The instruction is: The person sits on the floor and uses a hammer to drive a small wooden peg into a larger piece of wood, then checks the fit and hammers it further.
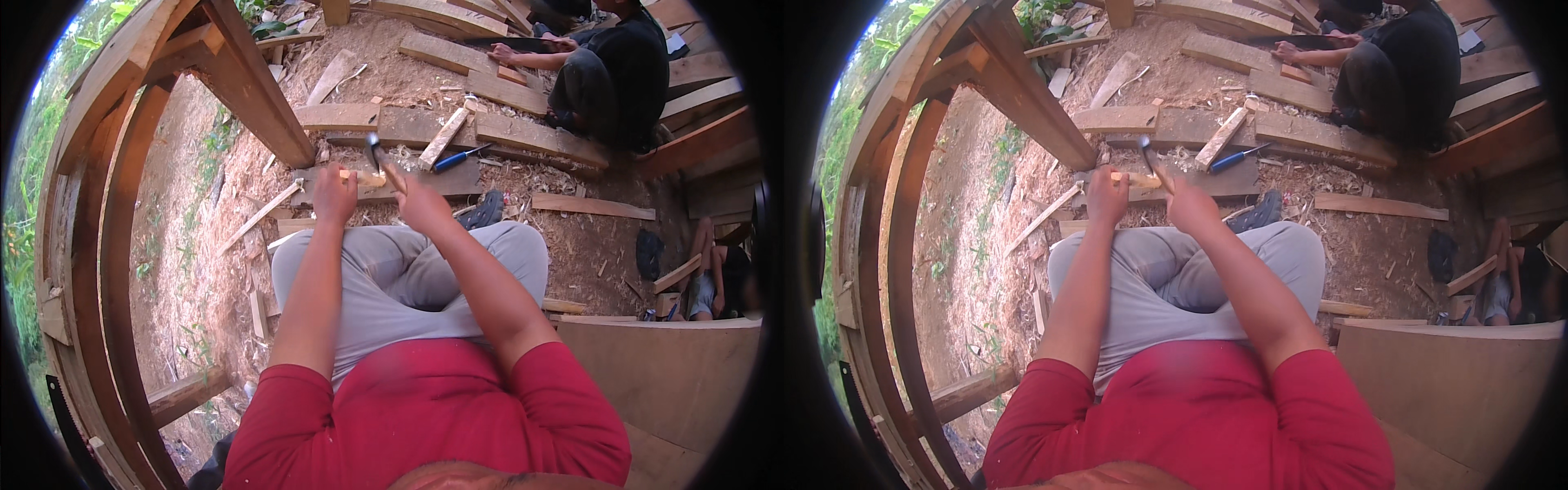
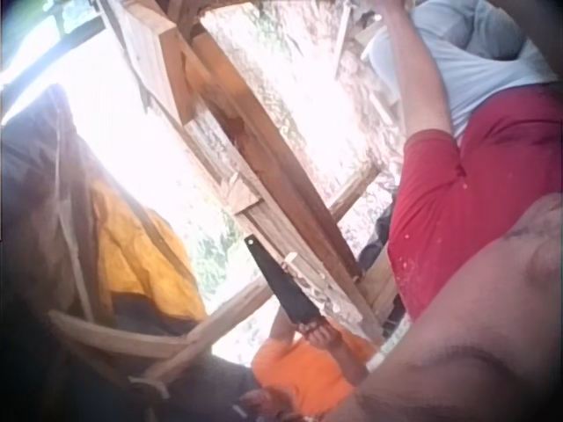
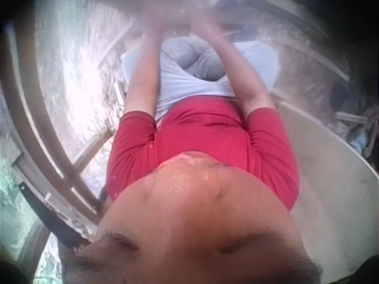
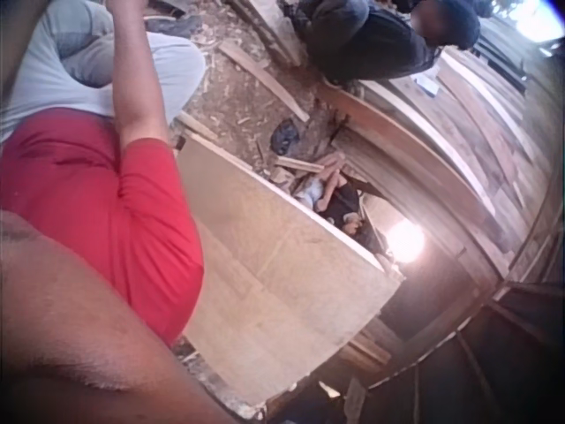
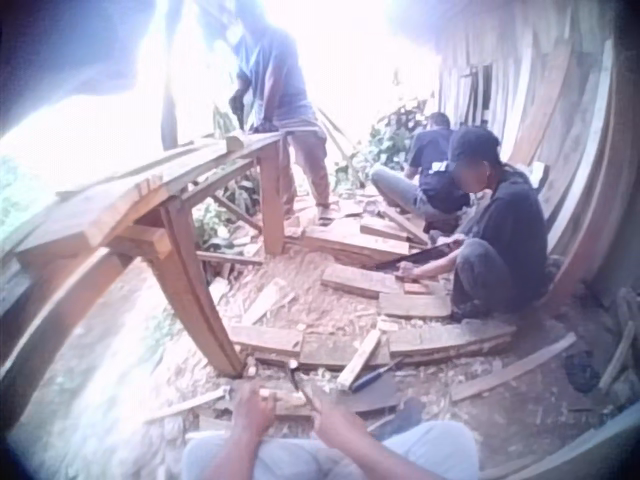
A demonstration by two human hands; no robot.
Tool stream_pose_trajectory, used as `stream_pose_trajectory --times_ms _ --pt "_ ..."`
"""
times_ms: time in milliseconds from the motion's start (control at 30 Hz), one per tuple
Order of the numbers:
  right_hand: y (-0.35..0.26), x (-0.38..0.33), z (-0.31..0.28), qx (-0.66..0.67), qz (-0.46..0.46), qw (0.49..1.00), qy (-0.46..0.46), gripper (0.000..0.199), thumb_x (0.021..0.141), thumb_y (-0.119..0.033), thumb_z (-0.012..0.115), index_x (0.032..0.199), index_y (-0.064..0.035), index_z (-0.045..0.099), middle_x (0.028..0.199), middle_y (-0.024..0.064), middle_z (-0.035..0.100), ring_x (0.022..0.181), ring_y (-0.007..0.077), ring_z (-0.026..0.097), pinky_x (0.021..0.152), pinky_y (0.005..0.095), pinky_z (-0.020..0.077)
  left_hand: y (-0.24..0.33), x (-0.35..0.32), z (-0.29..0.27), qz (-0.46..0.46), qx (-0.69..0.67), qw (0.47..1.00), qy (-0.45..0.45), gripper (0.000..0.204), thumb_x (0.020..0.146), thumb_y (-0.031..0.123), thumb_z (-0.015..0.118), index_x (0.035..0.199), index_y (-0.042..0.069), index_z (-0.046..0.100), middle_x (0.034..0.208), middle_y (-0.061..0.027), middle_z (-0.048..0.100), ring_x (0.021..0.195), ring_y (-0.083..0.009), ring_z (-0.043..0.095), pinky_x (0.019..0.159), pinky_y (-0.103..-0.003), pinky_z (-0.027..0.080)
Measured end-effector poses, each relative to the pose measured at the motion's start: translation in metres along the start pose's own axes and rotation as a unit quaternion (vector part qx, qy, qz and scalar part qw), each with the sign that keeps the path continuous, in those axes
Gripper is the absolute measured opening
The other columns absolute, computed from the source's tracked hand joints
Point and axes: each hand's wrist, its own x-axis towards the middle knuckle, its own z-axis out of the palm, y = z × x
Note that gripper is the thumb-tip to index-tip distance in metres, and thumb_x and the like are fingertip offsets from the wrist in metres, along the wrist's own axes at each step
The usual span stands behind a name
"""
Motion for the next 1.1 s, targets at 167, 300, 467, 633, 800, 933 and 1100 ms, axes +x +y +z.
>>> stream_pose_trajectory --times_ms 167,300,467,633,800,933,1100 --pt "-0.038 -0.003 -0.025 0.079 0.027 0.996 0.028 0.037 0.104 -0.028 0.062 0.129 -0.0026 0.057 0.110 0.0292 0.073 0.105 0.0498 0.070 0.091 0.0588 0.0538 -0.002 -0.004 -0.010 -0.033 0.012 0.999 -0.007 0.033 0.099 0.036 0.071 0.116 0.010 0.061 0.108 -0.0186 0.065 0.106 -0.0419 0.064 0.091 -0.053 0.051" --pt "0.011 -0.002 0.018 0.033 0.043 0.999 -0.006 0.036 0.104 -0.029 0.062 0.128 -0.0025 0.057 0.104 0.0319 0.072 0.102 0.0521 0.069 0.088 0.0591 0.0530 -0.001 -0.002 0.001 -0.019 -0.006 1.000 -0.010 0.033 0.099 0.036 0.071 0.116 0.009 0.062 0.110 -0.0195 0.065 0.107 -0.0420 0.064 0.092 -0.053 0.052" --pt "-0.013 0.005 0.002 0.022 0.017 1.000 -0.013 0.035 0.104 -0.029 0.062 0.126 -0.0018 0.057 0.103 0.0320 0.072 0.101 0.0526 0.069 0.087 0.0591 0.0531 -0.005 -0.007 -0.007 -0.044 0.009 0.999 -0.021 0.032 0.099 0.035 0.072 0.117 0.009 0.062 0.112 -0.0198 0.066 0.109 -0.0422 0.064 0.094 -0.052 0.051" --pt "-0.032 0.000 -0.009 0.069 0.013 0.997 0.040 0.037 0.104 -0.031 0.061 0.128 -0.0026 0.057 0.111 0.0296 0.073 0.105 0.0497 0.070 0.092 0.0591 0.0538 0.002 -0.004 -0.013 -0.053 0.013 0.998 -0.017 0.033 0.099 0.035 0.071 0.118 0.009 0.062 0.113 -0.0198 0.065 0.111 -0.0419 0.064 0.095 -0.053 0.051" --pt "0.012 0.005 0.012 -0.004 0.016 1.000 -0.013 0.038 0.103 -0.028 0.064 0.129 -0.0007 0.057 0.100 0.0319 0.072 0.097 0.0533 0.069 0.083 0.0588 0.0530 0.001 -0.002 0.004 -0.024 -0.015 1.000 -0.011 0.033 0.100 0.034 0.070 0.117 0.007 0.062 0.111 -0.0204 0.065 0.110 -0.0426 0.064 0.094 -0.054 0.051" --pt "-0.040 0.002 -0.025 0.088 0.018 0.996 0.013 0.037 0.103 -0.029 0.062 0.128 -0.0012 0.057 0.113 0.0313 0.072 0.106 0.0497 0.070 0.092 0.0592 0.0535 -0.011 -0.003 -0.007 -0.052 0.000 0.999 0.004 0.033 0.099 0.034 0.070 0.116 0.007 0.061 0.111 -0.0208 0.065 0.109 -0.0432 0.064 0.093 -0.054 0.051" --pt "0.003 0.004 0.009 0.021 0.045 0.998 -0.032 0.042 0.102 -0.033 0.064 0.131 -0.0028 0.058 0.112 0.0303 0.072 0.107 0.0502 0.069 0.093 0.0583 0.0527 0.006 0.000 -0.001 -0.055 0.004 0.998 -0.017 0.034 0.100 0.035 0.070 0.118 0.007 0.061 0.111 -0.0211 0.065 0.109 -0.0438 0.064 0.093 -0.055 0.051"
